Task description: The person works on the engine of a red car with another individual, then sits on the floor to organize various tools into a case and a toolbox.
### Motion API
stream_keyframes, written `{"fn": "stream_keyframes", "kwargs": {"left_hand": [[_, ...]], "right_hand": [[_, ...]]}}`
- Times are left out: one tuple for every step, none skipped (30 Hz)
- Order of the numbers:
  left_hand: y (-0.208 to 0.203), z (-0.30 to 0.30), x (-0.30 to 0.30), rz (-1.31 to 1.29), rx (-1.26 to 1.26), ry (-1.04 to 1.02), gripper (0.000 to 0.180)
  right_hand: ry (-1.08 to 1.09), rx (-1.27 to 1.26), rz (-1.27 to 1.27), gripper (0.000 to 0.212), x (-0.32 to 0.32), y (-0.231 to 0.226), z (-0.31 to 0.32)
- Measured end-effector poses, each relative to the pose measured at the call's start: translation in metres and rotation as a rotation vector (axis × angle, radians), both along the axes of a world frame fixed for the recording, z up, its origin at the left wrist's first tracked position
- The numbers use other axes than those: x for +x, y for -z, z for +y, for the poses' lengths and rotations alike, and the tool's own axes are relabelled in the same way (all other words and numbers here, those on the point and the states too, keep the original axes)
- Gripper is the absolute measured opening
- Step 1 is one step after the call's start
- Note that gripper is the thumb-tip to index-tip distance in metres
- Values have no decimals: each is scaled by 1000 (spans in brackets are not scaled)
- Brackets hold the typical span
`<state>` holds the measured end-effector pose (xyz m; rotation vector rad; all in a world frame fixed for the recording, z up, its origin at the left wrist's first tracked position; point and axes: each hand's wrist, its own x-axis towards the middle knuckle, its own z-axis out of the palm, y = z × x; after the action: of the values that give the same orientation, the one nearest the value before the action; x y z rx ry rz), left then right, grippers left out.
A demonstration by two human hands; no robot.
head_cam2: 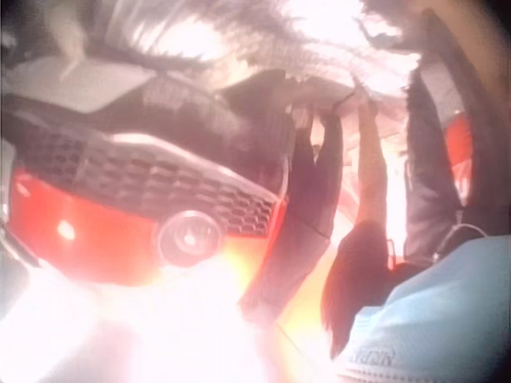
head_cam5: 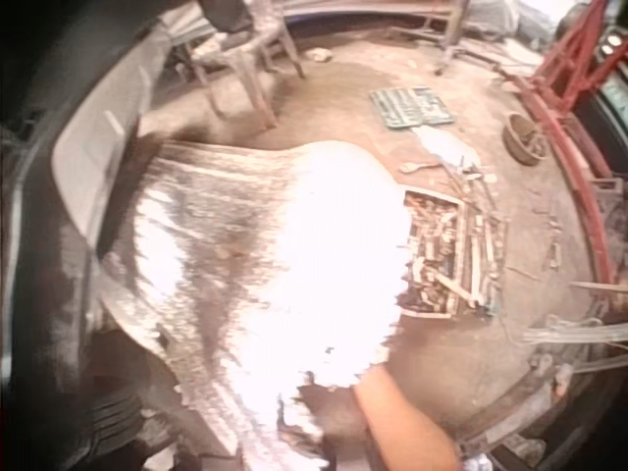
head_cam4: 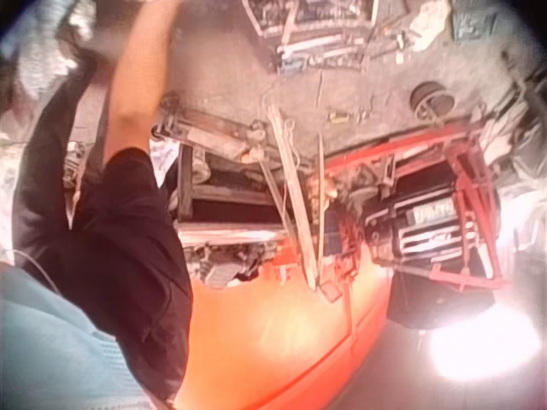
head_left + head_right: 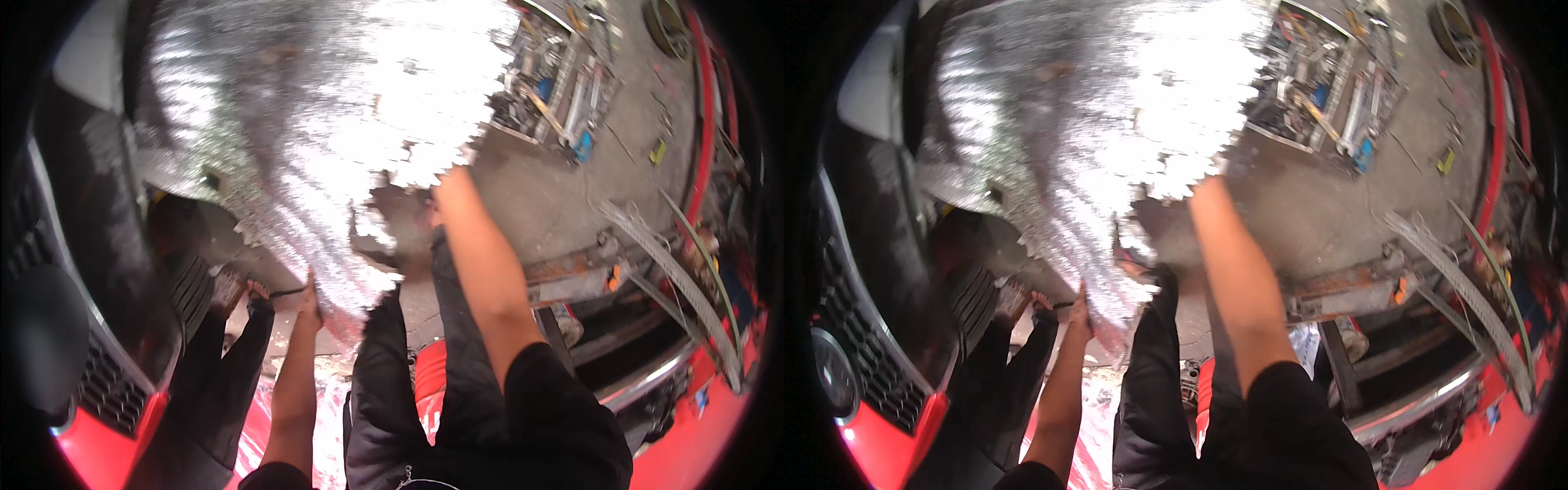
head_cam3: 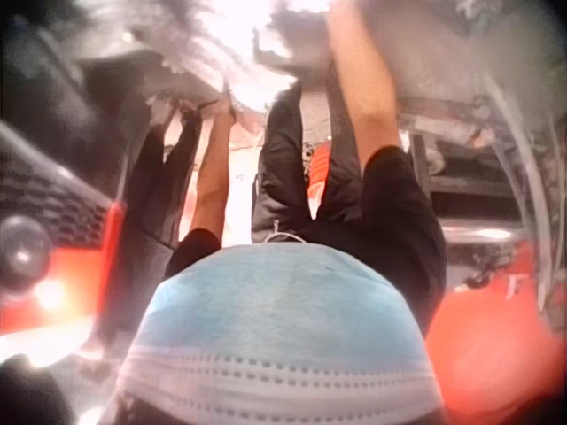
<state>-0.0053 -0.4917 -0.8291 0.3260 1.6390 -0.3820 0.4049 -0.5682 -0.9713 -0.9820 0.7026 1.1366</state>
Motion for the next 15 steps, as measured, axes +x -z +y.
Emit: {"fn": "stream_keyframes", "kwargs": {"left_hand": [[6,-1,-18,9,-13,-6,92],[17,-6,-40,-12,20,-6,94],[12,-4,-14,41,69,55,98],[8,1,-9,94,56,70,99],[-2,3,14,139,51,163,99],[4,3,6,194,63,268,98],[11,-1,-3,206,90,341,97],[4,-1,8,182,94,447,98],[1,-2,17,198,71,452,99],[1,-2,26,213,48,458,99],[8,-22,12,199,108,377,99],[17,-36,14,173,160,302,98],[-22,-21,59,273,51,293,105],[-35,-26,72,278,60,229,108],[-47,-29,84,282,-1,158,108]], "right_hand": [[-13,11,-10,69,10,-21,-1],[-26,22,-24,69,21,-43,-2],[-32,4,-64,70,40,-60,-7],[-50,-8,-99,71,47,-82,-8],[-62,-32,-138,71,61,-100,-10],[-91,-49,-165,72,65,-122,-6],[-116,-76,-205,73,69,-142,-2],[-151,-115,-247,74,74,-156,3],[-190,-162,-303,74,80,-173,13],[-234,-226,-383,75,86,-186,22],[-293,-304,-472,76,82,-199,24],[-323,-403,-644,63,101,-169,9],[-486,-574,-781,55,99,-196,22],[-663,-730,-911,48,95,-232,40],[-761,-762,-941,45,106,-233,36]]}}
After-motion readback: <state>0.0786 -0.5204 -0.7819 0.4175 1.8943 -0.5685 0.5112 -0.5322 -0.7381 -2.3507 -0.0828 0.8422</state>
